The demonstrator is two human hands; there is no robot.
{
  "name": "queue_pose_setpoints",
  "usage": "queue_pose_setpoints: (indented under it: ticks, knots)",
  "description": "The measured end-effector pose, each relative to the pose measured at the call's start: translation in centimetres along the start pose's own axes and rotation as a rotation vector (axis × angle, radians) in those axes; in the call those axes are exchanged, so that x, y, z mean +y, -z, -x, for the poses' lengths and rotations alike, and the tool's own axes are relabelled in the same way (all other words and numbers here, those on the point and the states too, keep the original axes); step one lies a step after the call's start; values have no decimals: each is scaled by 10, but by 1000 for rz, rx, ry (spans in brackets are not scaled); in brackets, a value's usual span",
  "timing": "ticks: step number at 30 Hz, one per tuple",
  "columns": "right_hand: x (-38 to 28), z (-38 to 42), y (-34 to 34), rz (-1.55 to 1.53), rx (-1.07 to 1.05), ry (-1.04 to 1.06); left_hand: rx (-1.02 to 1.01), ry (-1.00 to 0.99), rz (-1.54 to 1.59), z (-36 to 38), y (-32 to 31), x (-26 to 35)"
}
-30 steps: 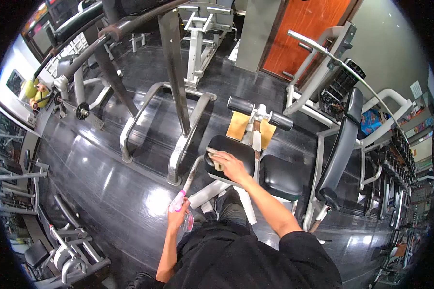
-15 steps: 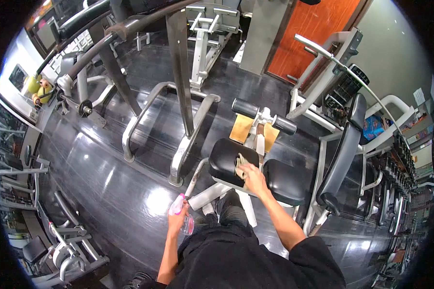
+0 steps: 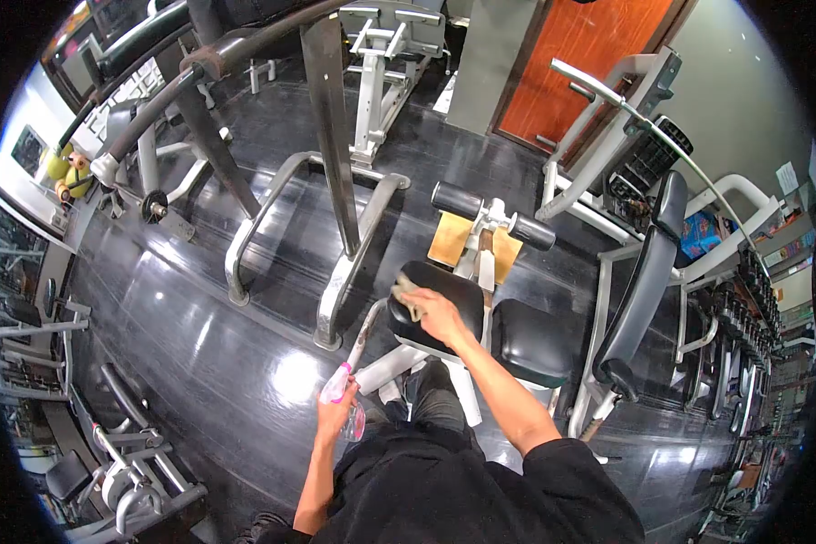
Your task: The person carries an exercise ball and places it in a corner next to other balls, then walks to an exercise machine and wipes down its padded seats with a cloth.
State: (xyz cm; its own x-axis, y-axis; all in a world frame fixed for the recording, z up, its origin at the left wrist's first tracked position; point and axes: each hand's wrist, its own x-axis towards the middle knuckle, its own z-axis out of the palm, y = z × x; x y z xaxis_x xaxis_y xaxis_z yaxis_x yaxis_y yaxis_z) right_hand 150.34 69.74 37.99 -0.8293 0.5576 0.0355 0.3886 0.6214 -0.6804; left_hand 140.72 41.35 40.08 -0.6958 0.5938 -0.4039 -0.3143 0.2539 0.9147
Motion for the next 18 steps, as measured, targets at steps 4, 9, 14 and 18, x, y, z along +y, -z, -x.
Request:
queue_pose_setpoints:
  ticks: [4,9,14,18]
  knots:
    - [11,-10,17,102,-114,-17,-8,-15,-7,-1,-1,1]
    - [31,-29,16,291,-101,-254,-15,-33,-44,-3,2,4]
    - [19,-4,16,160,-126,80,-11,-16,-41,-6,1,6]
    - [42,-17,41,303,-207,-68,-27,-7,-33,-10,0,1]
